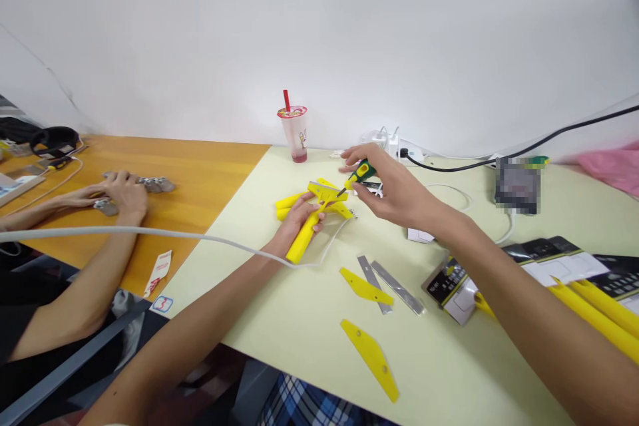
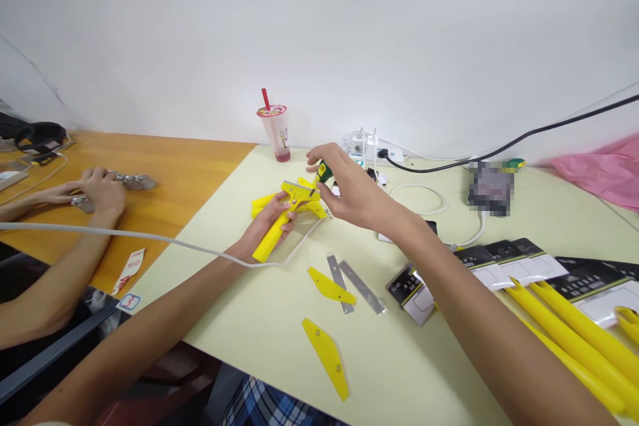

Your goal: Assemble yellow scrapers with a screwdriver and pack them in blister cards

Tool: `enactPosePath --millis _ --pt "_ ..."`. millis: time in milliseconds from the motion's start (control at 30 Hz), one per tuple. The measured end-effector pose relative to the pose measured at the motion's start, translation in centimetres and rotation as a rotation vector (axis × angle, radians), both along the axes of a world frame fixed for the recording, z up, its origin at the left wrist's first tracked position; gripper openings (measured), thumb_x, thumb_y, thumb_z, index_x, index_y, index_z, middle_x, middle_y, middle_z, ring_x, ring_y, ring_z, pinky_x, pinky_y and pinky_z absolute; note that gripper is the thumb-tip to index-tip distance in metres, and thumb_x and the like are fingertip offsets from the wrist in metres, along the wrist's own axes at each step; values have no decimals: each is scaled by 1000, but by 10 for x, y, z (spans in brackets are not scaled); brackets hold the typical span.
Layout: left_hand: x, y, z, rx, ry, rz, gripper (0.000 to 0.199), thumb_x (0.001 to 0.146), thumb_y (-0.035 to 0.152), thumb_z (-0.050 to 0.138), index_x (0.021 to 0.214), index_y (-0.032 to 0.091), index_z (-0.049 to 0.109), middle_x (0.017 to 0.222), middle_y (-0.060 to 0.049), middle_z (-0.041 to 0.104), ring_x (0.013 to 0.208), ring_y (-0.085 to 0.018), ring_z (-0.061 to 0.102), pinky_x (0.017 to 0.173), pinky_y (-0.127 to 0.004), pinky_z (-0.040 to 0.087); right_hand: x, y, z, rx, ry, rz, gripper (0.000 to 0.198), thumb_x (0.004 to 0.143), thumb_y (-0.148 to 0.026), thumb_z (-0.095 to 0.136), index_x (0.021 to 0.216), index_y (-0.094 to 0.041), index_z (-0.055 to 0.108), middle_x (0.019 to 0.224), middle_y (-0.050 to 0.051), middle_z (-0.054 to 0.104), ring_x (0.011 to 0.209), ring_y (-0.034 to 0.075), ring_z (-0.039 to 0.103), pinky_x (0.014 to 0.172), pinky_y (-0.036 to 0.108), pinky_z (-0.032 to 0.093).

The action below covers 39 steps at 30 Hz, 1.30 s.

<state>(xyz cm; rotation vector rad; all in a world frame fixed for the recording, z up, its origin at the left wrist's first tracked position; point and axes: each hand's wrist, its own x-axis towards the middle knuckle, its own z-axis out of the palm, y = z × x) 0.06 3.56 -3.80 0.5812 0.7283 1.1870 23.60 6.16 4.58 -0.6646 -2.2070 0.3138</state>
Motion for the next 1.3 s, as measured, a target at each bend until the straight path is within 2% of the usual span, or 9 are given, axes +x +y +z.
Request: enactPosePath --millis 133,300,433,600,767,933,1033,1133,1300 --pt "-1 1 1 -16 -6 13 55 80 11 85 128 21 59 109 -4 72 72 -9 66 52 -16 44 -3 1 -5 34 -22 -88 13 104 -30 64 115 -28 57 119 10 71 103 30 73 90 46 58" --pt "-2 3 1 -54 -16 42 57 78 8 84 126 22 59 112 -5 73 71 -9 65 52 -16 45 -4 2 -6 -27 -19 -14 24 102 -26 61 125 -28 56 126 12 70 111 31 71 94 47 57" --pt "-1 2 0 -32 -2 24 55 79 10 84 126 22 59 110 -4 72 72 -9 66 51 -17 45 -2 2 -4 15 -63 -79 13 103 -34 66 113 -28 59 111 8 73 96 30 71 87 44 54" --pt "0 0 2 -14 8 -16 54 82 11 83 128 22 58 112 -5 72 71 -9 65 52 -16 45 0 -2 1 -14 -48 -18 20 105 -31 62 124 -28 56 124 11 70 109 30 70 93 44 55" --pt "3 -3 5 1 31 -18 57 79 12 85 129 21 59 107 -4 71 69 -9 64 49 -18 43 -2 -3 -1 50 -38 -104 15 105 -37 67 112 -28 57 110 8 73 99 29 72 87 43 56" --pt "3 -3 7 -24 29 10 56 78 11 83 128 21 59 109 -5 71 70 -9 64 50 -18 44 -1 -3 -2 5 -57 -64 35 101 -33 68 132 -29 52 132 13 66 114 32 70 93 47 59" --pt "1 -2 6 -31 13 18 57 79 11 83 129 22 59 111 -5 71 71 -9 64 51 -17 45 -1 -3 -3 -26 -47 -90 22 104 -29 61 126 -29 54 126 11 69 103 29 72 90 46 58" --pt "2 -3 4 -7 31 -25 58 79 12 84 130 23 59 109 -4 71 72 -10 65 52 -18 45 0 0 -4 25 -44 -184 12 106 -35 63 113 -27 56 115 9 70 98 29 71 89 45 56" --pt "4 -4 3 -8 40 -38 60 74 12 86 125 23 56 110 -4 70 69 -9 64 50 -17 44 3 3 -2 58 -31 -56 25 103 -25 60 127 -29 54 137 15 62 125 33 65 104 51 55"
